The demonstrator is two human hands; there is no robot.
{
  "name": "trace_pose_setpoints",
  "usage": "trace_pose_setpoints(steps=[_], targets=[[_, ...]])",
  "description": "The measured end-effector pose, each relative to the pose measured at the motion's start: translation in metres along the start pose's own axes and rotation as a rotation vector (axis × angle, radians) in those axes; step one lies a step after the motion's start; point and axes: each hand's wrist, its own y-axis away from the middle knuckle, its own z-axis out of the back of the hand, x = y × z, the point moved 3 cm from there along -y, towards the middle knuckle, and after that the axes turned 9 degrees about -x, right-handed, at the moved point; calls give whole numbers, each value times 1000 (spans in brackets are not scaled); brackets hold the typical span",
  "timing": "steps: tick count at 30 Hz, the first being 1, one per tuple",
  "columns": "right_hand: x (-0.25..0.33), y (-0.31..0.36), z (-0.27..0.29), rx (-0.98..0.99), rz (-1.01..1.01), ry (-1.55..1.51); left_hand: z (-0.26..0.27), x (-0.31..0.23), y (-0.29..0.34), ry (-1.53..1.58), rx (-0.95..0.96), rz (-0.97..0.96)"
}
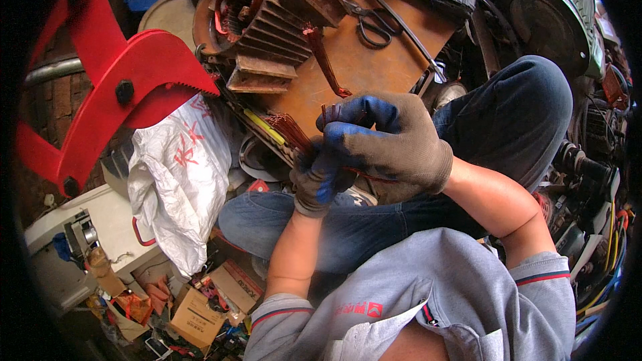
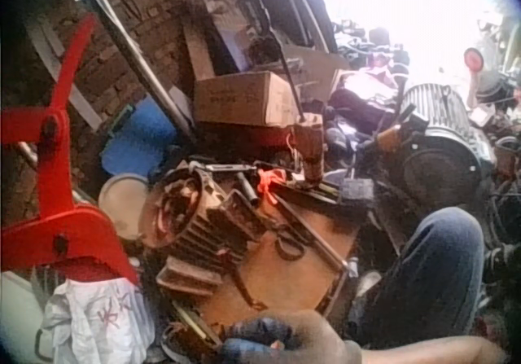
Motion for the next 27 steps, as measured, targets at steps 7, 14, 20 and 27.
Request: trace_pose_setpoints(steps=[7, 14, 20, 27], targets=[[1, -4, 3, -30, 50, 21, -4, 4, -3, 198, 118, 109], [3, -2, 2, -51, 18, 37, -4, 6, -2, 243, 117, 161], [3, -5, 1, -56, 59, 86, -6, 4, -4, 244, 84, 158], [-2, -5, 4, -48, 26, 21, -14, -1, -4, 317, 150, 139]])
